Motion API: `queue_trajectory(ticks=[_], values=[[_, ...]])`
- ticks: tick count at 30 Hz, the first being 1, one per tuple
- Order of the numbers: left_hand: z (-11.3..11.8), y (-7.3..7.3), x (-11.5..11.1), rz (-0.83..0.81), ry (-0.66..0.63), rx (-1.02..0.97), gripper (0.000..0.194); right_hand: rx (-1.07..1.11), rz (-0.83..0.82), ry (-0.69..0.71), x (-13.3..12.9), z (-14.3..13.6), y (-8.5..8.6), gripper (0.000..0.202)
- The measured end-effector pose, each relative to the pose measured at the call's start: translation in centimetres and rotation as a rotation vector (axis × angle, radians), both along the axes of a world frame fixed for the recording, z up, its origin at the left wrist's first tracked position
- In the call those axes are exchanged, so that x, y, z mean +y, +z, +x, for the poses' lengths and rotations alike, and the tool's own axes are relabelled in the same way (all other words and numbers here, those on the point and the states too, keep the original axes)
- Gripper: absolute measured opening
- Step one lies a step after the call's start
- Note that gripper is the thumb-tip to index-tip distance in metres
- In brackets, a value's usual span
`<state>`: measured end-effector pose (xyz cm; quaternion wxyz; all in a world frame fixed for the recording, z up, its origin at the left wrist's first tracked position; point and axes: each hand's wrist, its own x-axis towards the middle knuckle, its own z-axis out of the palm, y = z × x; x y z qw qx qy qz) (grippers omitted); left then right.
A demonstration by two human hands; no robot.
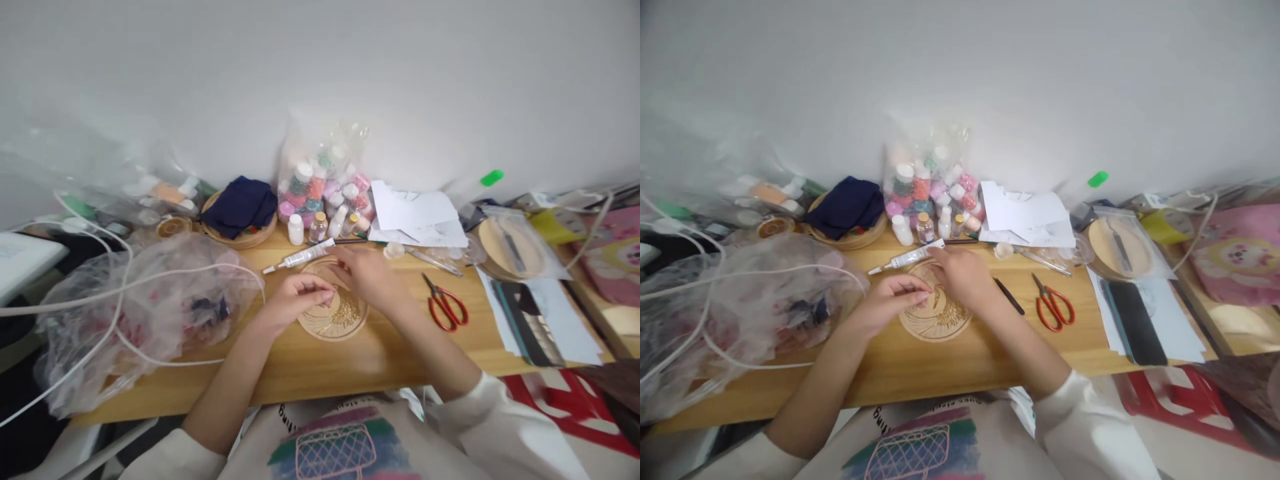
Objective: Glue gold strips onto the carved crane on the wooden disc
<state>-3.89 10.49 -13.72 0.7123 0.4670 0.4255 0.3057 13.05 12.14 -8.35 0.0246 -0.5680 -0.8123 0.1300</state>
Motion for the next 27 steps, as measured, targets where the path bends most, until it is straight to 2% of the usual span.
queue_trajectory(ticks=[3, 6, 11, 14, 19, 22, 24, 27], values=[[-0.2, -0.2, 0.1, -0.015, 0.02, -0.025, 0.026, -0.224, -0.084, 0.192, 3.1, -3.8, 0.7, 0.04], [-0.3, -0.3, 0.2, -0.034, 0.027, -0.041, 0.028, -0.273, -0.112, 0.287, 4.9, -5.9, 0.9, 0.032], [-0.1, -0.3, 0.2, -0.043, 0.007, -0.085, 0.032, -0.31, -0.127, 0.347, 6.0, -7.1, -0.3, 0.026], [0.1, -0.6, 0.1, -0.04, 0.002, -0.102, 0.033, -0.316, -0.112, 0.355, 5.9, -6.9, -0.2, 0.026], [0.4, -1.2, 0.0, -0.003, 0.03, -0.116, 0.031, -0.314, 0.022, 0.274, 2.7, -4.3, 3.1, 0.026], [0.7, -1.1, -0.3, 0.067, 0.071, -0.124, 0.024, -0.253, -0.027, 0.245, -0.5, -3.2, 4.5, 0.023], [1.1, -0.7, -0.6, 0.125, 0.1, -0.13, 0.023, -0.173, -0.035, 0.262, -2.5, -3.1, 4.3, 0.026], [1.4, -0.2, -0.9, 0.177, 0.111, -0.146, 0.03, -0.062, 0.017, 0.186, -4.6, -3.1, 2.9, 0.029]])
